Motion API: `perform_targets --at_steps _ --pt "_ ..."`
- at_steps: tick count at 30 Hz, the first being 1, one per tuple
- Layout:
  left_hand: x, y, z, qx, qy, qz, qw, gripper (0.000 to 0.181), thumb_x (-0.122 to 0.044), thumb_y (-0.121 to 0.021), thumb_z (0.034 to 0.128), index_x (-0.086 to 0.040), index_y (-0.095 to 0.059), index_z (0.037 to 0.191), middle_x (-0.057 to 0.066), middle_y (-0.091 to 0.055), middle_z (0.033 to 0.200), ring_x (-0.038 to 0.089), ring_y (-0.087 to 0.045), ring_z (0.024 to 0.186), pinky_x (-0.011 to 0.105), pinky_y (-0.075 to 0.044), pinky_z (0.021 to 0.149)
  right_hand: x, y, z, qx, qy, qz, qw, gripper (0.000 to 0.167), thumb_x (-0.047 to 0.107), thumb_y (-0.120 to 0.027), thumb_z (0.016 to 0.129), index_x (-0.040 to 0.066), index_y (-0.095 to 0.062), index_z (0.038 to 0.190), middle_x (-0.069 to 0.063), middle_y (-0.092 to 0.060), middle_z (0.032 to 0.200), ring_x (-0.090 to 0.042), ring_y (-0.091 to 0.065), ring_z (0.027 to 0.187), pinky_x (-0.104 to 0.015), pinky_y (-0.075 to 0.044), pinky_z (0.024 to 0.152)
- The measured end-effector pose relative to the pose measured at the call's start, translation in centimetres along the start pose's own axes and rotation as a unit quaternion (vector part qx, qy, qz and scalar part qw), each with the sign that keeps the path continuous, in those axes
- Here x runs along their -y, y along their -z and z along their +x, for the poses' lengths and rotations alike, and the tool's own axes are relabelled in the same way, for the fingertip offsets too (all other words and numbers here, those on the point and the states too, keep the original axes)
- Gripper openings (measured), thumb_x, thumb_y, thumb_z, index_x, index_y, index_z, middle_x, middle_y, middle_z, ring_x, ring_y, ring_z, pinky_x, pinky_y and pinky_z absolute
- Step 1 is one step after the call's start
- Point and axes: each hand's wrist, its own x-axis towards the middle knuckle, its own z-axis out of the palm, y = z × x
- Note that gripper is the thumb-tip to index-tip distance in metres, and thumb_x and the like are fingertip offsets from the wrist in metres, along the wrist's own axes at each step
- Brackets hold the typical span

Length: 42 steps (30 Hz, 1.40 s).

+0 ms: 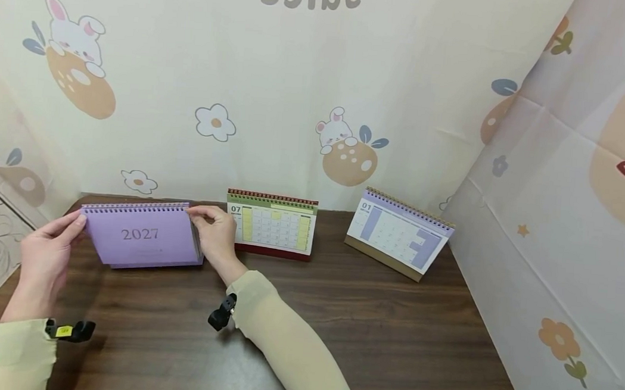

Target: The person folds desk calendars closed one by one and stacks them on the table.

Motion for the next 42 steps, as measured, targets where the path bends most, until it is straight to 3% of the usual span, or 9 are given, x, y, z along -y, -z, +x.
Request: perform_targets --at_steps 8,16,21,26,31,35,38,42 --pt "0.7 0.2 0.6 0.012 -0.018 0.015 0.9997 0.018 -0.016 -0.082 0.0828 -0.012 -0.08 0.1 -0.009 -0.073 0.083 0.004 -0.066 0.069 0.012 -0.051 0.063 0.0 0.3 -0.3 0.011 -0.058 0.007 0.9982 0.011 -0.002 -0.072 0.088 0.005 -0.072 0.096 0.0 -0.073 0.095 -0.011 -0.066 0.09 -0.024 -0.053 0.08" --pt "1.3 0.6 1.1 0.007 -0.01 0.054 0.9985 0.017 -0.018 -0.081 0.0837 -0.014 -0.081 0.1 -0.014 -0.072 0.083 0.001 -0.064 0.078 0.01 -0.05 0.07 -0.8 0.8 -0.7 0.04 -0.093 -0.036 0.9942 0.015 0.023 -0.072 0.094 0.013 -0.077 0.104 0.008 -0.073 0.098 -0.004 -0.063 0.092 -0.027 -0.05 0.082" --pt "1.5 1.3 1.4 0.055 -0.029 0.077 0.9951 0.022 -0.018 -0.081 0.0849 -0.017 -0.079 0.107 -0.02 -0.072 0.086 -0.004 -0.063 0.085 0.007 -0.048 0.072 -0.9 0.9 -0.5 0.042 -0.089 -0.048 0.994 0.012 0.02 -0.077 0.09 0.015 -0.078 0.1 0.013 -0.07 0.096 -0.003 -0.063 0.089 -0.025 -0.051 0.079" --pt "1.5 2.2 2.0 0.106 -0.036 0.139 0.9838 0.034 -0.024 -0.08 0.0861 -0.019 -0.074 0.119 -0.03 -0.068 0.097 -0.007 -0.056 0.112 0.005 -0.042 0.085 -1.3 0.9 -0.3 0.038 -0.055 -0.06 0.9959 0.012 0.015 -0.08 0.086 0.011 -0.08 0.097 0.013 -0.068 0.101 -0.004 -0.061 0.097 -0.025 -0.05 0.085" --pt "1.6 2.5 2.7 0.121 -0.052 0.234 0.9633 0.041 -0.032 -0.076 0.0892 -0.016 -0.068 0.126 -0.026 -0.062 0.12 0.001 -0.045 0.132 0.004 -0.034 0.095 -1.4 1.1 -0.2 0.034 -0.038 -0.072 0.9961 0.013 0.014 -0.081 0.084 0.008 -0.08 0.096 0.014 -0.069 0.109 -0.003 -0.059 0.109 -0.024 -0.044 0.095" --pt "1.7 2.6 2.8 0.129 -0.069 0.287 0.9466 0.046 -0.037 -0.073 0.0916 -0.013 -0.065 0.13 -0.017 -0.055 0.135 0.004 -0.042 0.134 0.018 -0.03 0.11 -1.2 1.1 -0.3 0.038 -0.061 -0.058 0.9957 0.013 0.014 -0.081 0.084 0.009 -0.08 0.096 0.014 -0.071 0.108 -0.003 -0.061 0.109 -0.023 -0.048 0.091" --pt "1.8 2.7 2.8 0.129 -0.078 0.295 0.9437 0.047 -0.038 -0.072 0.0916 -0.012 -0.064 0.13 -0.018 -0.055 0.134 0.003 -0.042 0.133 0.031 -0.027 0.115 -1.1 1.0 -0.4 0.039 -0.084 -0.043 0.9948 0.01 0.012 -0.08 0.084 0.008 -0.08 0.094 0.014 -0.073 0.108 -0.002 -0.064 0.107 -0.022 -0.053 0.084" --pt "1.9 2.6 2.9 0.116 -0.087 0.289 0.9464 0.045 -0.036 -0.075 0.0904 -0.013 -0.065 0.128 -0.028 -0.059 0.121 -0.003 -0.046 0.127 0.014 -0.032 0.106 -0.8 0.8 -0.7 0.034 -0.103 -0.017 0.994 0.008 0.007 -0.079 0.084 0.005 -0.08 0.092 0.011 -0.073 0.11 -0.004 -0.068 0.1 -0.024 -0.057 0.075"
